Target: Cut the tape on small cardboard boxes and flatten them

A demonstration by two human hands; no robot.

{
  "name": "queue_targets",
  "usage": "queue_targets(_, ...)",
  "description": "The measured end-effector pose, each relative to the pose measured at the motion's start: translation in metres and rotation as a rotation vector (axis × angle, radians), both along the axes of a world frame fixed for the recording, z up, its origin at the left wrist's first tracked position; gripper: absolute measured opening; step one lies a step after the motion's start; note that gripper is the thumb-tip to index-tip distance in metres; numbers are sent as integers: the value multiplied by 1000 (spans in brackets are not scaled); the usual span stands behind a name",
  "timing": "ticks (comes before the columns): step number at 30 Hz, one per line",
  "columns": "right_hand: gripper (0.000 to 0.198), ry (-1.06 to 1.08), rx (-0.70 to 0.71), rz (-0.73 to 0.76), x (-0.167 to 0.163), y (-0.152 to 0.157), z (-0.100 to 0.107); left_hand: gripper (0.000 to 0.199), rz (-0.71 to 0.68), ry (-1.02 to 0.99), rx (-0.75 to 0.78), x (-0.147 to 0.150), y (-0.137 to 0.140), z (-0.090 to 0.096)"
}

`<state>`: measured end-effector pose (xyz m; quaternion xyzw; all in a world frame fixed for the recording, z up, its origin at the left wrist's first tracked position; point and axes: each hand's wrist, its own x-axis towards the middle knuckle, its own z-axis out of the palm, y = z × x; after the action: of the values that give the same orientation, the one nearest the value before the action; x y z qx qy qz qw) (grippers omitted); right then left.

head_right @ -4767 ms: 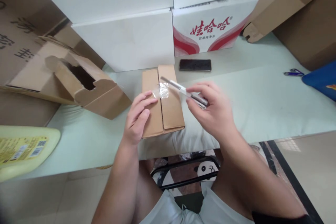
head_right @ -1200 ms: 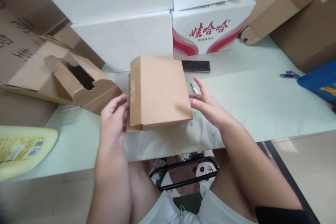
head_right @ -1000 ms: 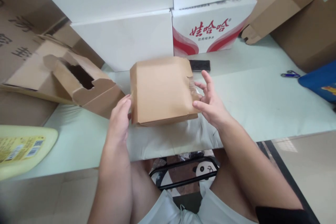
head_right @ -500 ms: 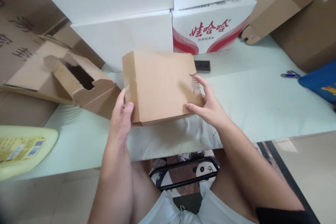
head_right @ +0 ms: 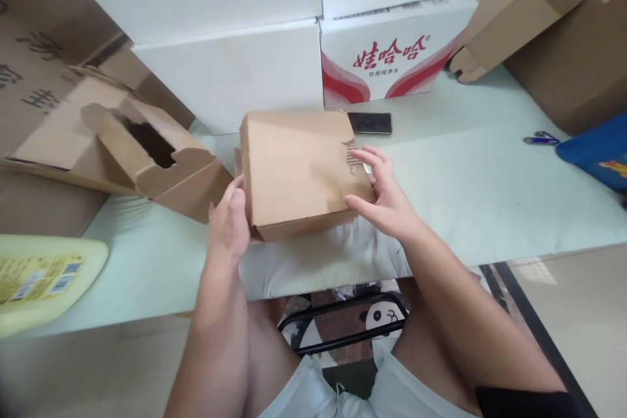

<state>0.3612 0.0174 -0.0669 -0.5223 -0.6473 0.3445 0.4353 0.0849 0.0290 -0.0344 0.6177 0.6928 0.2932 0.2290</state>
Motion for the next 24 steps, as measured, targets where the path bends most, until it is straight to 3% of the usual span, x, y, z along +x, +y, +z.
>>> queue_targets(4, 59, -152, 75, 65, 3, 0, -3, 62, -2, 56, -38, -2, 0, -4)
queue_targets(9, 58, -236, 60, 163, 3, 0, -2, 58, 19, -50, 41, -8, 4, -16)
queue_targets(18, 57, -210, 73, 89, 2, -1, -1, 68, 50, -122, -31, -11, 3, -5)
queue_targets(24, 62, -172, 17, 53, 0, -1, 2, 66, 46, -298, 9, -9, 4, -14)
